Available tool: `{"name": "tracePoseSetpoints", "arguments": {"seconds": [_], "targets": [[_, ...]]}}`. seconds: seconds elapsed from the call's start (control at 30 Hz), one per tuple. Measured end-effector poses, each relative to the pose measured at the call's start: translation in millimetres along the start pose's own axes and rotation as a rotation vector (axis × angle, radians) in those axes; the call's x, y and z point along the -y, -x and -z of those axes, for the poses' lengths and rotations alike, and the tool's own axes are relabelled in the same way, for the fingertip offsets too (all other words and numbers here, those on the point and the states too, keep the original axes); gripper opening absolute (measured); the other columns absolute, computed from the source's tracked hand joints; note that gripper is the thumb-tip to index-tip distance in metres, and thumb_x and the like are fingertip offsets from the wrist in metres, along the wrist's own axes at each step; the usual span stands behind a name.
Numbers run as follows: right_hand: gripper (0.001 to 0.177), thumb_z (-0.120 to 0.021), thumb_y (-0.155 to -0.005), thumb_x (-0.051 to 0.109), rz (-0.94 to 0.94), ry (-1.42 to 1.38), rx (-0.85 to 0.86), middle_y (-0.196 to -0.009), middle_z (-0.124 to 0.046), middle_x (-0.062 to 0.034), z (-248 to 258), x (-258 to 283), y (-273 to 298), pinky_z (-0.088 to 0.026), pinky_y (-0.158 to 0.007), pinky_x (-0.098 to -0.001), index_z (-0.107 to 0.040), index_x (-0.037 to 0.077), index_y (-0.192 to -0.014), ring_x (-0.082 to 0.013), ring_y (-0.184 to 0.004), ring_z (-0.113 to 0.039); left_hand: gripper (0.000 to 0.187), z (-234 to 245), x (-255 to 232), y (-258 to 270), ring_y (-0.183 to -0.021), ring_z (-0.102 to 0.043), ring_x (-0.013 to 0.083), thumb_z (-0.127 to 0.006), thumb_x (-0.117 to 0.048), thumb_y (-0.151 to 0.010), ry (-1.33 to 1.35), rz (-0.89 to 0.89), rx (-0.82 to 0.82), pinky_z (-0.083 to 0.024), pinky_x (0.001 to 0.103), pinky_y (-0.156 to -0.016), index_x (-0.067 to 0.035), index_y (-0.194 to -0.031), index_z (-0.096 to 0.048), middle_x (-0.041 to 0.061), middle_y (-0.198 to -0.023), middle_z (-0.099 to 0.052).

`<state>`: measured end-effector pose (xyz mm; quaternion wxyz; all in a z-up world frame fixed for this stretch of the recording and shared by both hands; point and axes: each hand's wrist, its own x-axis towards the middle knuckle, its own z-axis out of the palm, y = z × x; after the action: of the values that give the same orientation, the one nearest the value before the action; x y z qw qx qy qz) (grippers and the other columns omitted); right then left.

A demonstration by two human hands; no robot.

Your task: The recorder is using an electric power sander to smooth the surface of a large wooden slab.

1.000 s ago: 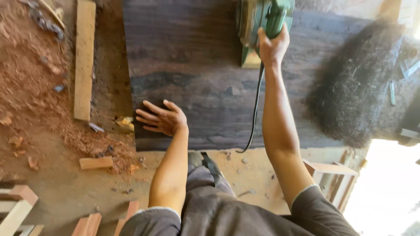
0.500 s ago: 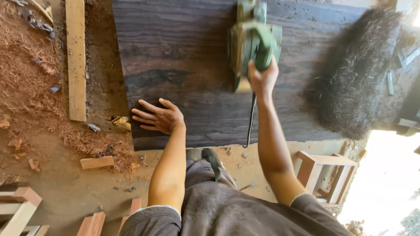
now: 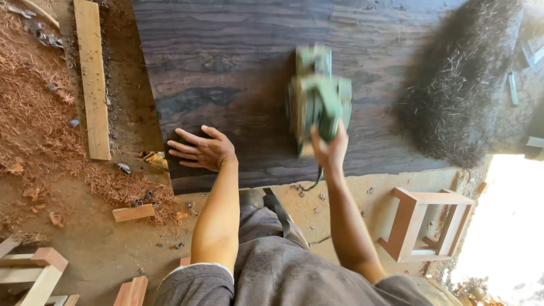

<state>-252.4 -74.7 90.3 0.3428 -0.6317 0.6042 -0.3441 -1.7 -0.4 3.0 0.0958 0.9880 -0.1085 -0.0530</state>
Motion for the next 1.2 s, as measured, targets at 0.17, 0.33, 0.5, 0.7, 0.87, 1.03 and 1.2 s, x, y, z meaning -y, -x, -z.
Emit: {"name": "tracePoseSetpoints", "arguments": {"seconds": [0.17,0.33,0.5,0.7,0.87,1.03,1.2], "targets": [[0.035,-0.071,-0.087,0.013,-0.156,-0.002,0.005,-0.101,-0.073,-0.0061,12.0,0.2,57.8,-0.058,-0.081,-0.0349,-0.065,0.006,-0.121,-0.0168,-0.090,-0.070,0.073,-0.4,-1.5,-1.9,-0.157,-0.009,0.0439,-0.046,-0.049,-0.103,0.000,-0.002,0.000,-0.012,0.064,-0.123,-0.012,-0.163,-0.028,0.023,-0.169,-0.013],[0.032,-0.074,-0.085,0.010,-0.038,-0.043,-0.039,-0.093,-0.070,-0.0079,-12.4,8.5,-50.0,-0.055,-0.081,-0.0324,-0.065,0.004,-0.115,-0.0157,-0.086,-0.064,0.073,6.4,-4.1,0.7,-0.157,-0.009,0.0436,-0.046,-0.050,-0.103,-0.002,0.021,0.009,-0.012,0.065,-0.123,-0.012,-0.163,-0.028,0.023,-0.170,-0.013],[0.027,-0.076,-0.084,0.008,0.096,-0.085,-0.087,-0.088,-0.070,-0.0071,-55.3,-4.1,-199.0,-0.055,-0.075,-0.0332,-0.066,0.003,-0.109,-0.0160,-0.079,-0.065,0.074,-0.2,-3.4,-2.9,-0.157,-0.009,0.0441,-0.047,-0.049,-0.102,-0.004,0.008,-0.007,-0.012,0.065,-0.122,-0.011,-0.163,-0.028,0.024,-0.169,-0.013],[0.022,-0.074,-0.086,0.007,0.099,-0.156,-0.058,-0.084,-0.066,-0.0041,-54.5,11.5,-196.8,-0.054,-0.070,-0.0328,-0.065,0.003,-0.106,-0.0156,-0.075,-0.063,0.073,-2.4,0.5,-0.5,-0.157,-0.010,0.0442,-0.047,-0.048,-0.103,-0.024,-0.010,-0.001,-0.013,0.065,-0.122,-0.011,-0.162,-0.029,0.024,-0.170,-0.013],[0.036,-0.072,-0.084,0.009,0.051,-0.072,-0.016,-0.099,-0.070,-0.0092,-30.1,27.3,-55.6,-0.055,-0.085,-0.0345,-0.065,0.003,-0.118,-0.0167,-0.092,-0.066,0.074,-3.4,-0.9,0.0,-0.157,-0.010,0.0455,-0.048,-0.048,-0.102,-0.010,0.007,-0.008,-0.013,0.065,-0.122,-0.010,-0.162,-0.030,0.025,-0.169,-0.014],[0.031,-0.075,-0.085,0.013,-0.155,-0.035,-0.023,-0.090,-0.071,-0.0105,-41.2,25.7,-55.1,-0.056,-0.079,-0.0347,-0.067,0.005,-0.114,-0.0180,-0.083,-0.066,0.072,-8.9,-0.1,-2.7,-0.158,-0.011,0.0438,-0.048,-0.049,-0.103,-0.031,-0.002,-0.009,-0.014,0.066,-0.123,-0.011,-0.162,-0.031,0.024,-0.170,-0.014],[0.028,-0.076,-0.085,0.011,0.077,-0.067,-0.080,-0.089,-0.071,-0.0101,-80.4,18.3,-184.0,-0.056,-0.076,-0.0358,-0.067,0.003,-0.110,-0.0199,-0.081,-0.068,0.074,-9.8,3.6,-1.3,-0.157,-0.010,0.0454,-0.048,-0.048,-0.103,-0.030,-0.008,-0.034,-0.013,0.066,-0.121,-0.010,-0.163,-0.029,0.025,-0.169,-0.013]]}}
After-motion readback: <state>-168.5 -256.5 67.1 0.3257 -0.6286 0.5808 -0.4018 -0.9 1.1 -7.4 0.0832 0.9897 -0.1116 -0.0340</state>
